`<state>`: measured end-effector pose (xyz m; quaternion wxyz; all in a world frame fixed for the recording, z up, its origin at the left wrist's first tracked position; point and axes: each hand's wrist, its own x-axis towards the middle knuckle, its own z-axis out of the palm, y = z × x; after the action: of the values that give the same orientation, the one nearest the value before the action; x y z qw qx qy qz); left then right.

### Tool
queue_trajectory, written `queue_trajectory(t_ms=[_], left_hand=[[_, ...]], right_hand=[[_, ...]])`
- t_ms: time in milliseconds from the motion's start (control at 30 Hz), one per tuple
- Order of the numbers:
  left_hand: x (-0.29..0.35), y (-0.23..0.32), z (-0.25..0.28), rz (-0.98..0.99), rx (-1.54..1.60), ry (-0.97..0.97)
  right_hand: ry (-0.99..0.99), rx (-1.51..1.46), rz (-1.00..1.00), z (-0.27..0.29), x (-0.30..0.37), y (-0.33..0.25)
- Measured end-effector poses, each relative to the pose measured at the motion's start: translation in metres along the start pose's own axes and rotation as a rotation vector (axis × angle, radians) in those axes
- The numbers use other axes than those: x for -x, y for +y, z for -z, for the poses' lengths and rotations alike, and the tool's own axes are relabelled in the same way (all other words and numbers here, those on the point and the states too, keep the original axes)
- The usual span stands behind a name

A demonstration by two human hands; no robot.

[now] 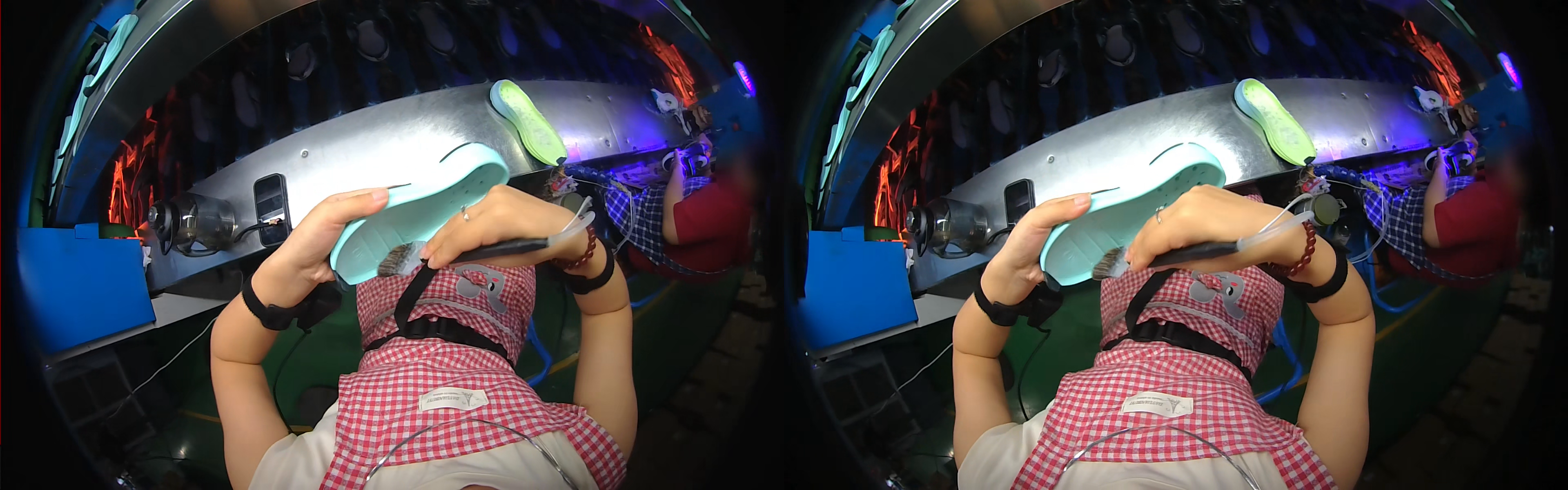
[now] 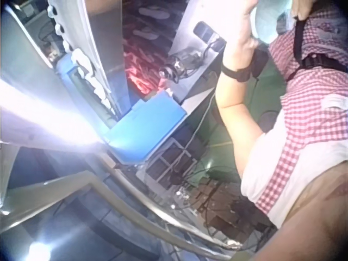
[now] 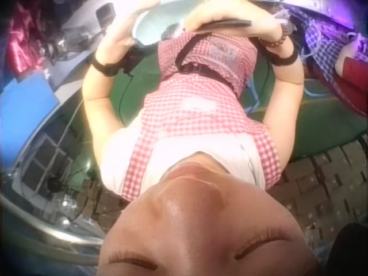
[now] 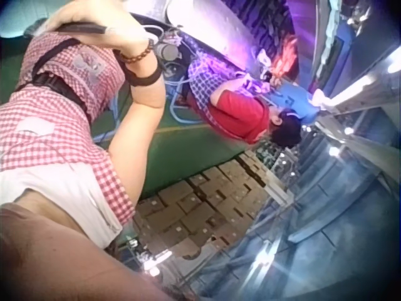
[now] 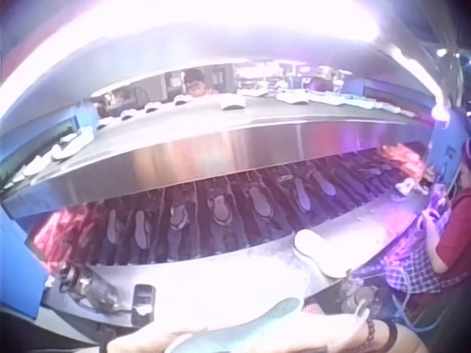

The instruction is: Applying adhesive to the bottoms of shoe soles using a brush on a conveyor belt.

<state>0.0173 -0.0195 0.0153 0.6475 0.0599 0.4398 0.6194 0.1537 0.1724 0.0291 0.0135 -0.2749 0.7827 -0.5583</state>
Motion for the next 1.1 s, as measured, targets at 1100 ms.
queue_trajectory(t_ms=[1100], left_hand=[[-0.032,-0.041,0.022,-0.200,0.375,-0.024]], right_hand=[[0.689,-0.293,-0.356,-0.029,0.016,0.048]])
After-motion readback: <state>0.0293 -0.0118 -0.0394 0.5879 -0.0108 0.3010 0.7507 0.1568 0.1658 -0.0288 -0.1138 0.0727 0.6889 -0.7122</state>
